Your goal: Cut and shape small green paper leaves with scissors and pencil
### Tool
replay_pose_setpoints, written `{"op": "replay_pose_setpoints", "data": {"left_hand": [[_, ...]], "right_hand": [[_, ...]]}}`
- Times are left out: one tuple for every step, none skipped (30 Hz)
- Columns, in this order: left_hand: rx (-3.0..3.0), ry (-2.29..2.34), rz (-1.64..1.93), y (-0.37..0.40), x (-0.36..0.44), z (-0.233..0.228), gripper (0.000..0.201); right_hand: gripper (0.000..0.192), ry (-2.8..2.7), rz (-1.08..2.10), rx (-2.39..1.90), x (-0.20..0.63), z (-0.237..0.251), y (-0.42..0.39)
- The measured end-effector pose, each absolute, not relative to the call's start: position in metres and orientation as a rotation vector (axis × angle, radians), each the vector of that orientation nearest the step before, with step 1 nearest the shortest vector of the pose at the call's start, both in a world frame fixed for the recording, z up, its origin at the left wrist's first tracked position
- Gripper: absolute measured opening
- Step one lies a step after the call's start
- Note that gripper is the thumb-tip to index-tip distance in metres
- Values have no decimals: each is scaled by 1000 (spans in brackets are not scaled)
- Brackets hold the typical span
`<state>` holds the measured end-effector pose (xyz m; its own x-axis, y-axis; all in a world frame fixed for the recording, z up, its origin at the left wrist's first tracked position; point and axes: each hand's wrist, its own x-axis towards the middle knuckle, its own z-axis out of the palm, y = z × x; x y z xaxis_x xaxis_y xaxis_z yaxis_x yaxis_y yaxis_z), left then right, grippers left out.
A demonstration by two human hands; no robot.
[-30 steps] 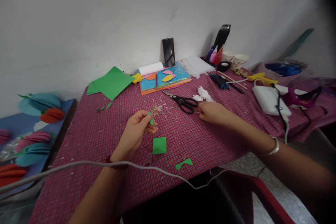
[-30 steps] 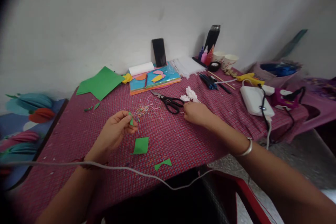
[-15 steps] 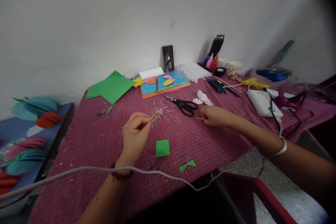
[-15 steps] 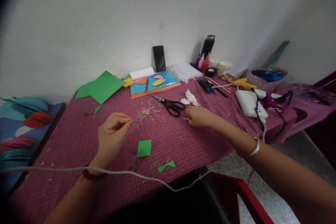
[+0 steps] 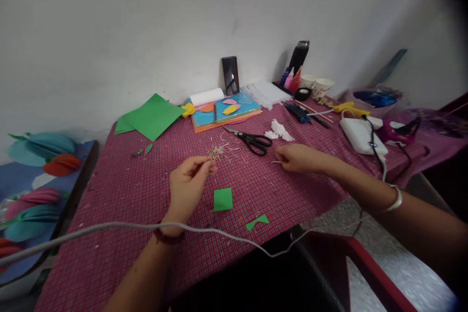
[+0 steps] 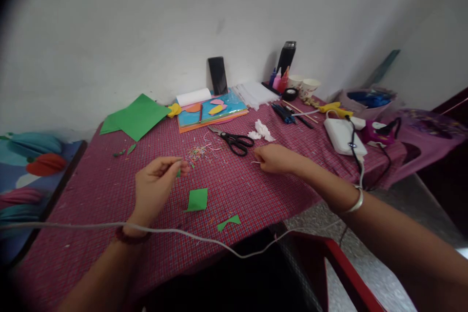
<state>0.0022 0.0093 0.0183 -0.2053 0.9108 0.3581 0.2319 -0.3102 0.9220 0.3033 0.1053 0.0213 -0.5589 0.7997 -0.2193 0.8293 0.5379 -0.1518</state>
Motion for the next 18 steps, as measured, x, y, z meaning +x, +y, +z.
{"op": "replay_pose_setpoints", "data": {"left_hand": [[1302, 1297, 1529, 10, 4, 19, 7], [1164, 1229, 1500, 11, 6, 19, 8], [1082, 1177, 1475, 12, 7, 20, 8], [1039, 1147, 1462, 12, 8, 21, 9], [1015, 1139, 1463, 12, 9, 21, 8], [1000, 1143, 1475, 12, 9, 21, 7], [985, 1151, 1490, 12, 10, 22, 7], [964, 1161, 1499, 12, 10, 22, 7], [936, 1168, 1503, 12, 10, 22, 7], [903, 1171, 1508, 12, 11, 23, 8], [874, 1175, 1512, 12, 11, 23, 8], [848, 1183, 1515, 13, 11, 22, 9], [823, 1195, 1524, 13, 11, 22, 9], [801, 1210, 1535, 14, 10, 21, 10], [784, 1229, 1543, 15, 10, 19, 11], [770, 1248, 1544, 16, 9, 17, 11], [756, 1266, 1543, 17, 9, 15, 12], [743, 1283, 1542, 18, 8, 13, 13]], "right_hand": [[16, 2670, -502, 1426, 302, 22, 105], [20, 2708, -678, 1433, 299, 24, 105], [21, 2750, -877, 1430, 294, 27, 104], [20, 2789, -1080, 1415, 287, 30, 103], [17, 2819, -1274, 1393, 278, 34, 101], [13, 2830, -1454, 1377, 266, 38, 99], [11, 2818, -1613, 1361, 254, 42, 96], [11, 2798, -1772, 1332, 240, 46, 93], [13, 2763, -1947, 1272, 226, 48, 91], [13, 2710, -2114, 1189, 212, 49, 88], [13, 2673, -2233, 1111, 200, 49, 86], [13, 2654, -2309, 1033, 189, 47, 85], [13, 2649, -2356, 981, 180, 44, 84], [13, 2665, -2382, 952, 172, 41, 83], [14, 2698, -2392, 942, 167, 36, 83], [15, 2737, -2396, 942, 163, 32, 83], [15, 2771, -2396, 943, 160, 28, 83], [16, 2795, -2392, 944, 159, 24, 83]]}}
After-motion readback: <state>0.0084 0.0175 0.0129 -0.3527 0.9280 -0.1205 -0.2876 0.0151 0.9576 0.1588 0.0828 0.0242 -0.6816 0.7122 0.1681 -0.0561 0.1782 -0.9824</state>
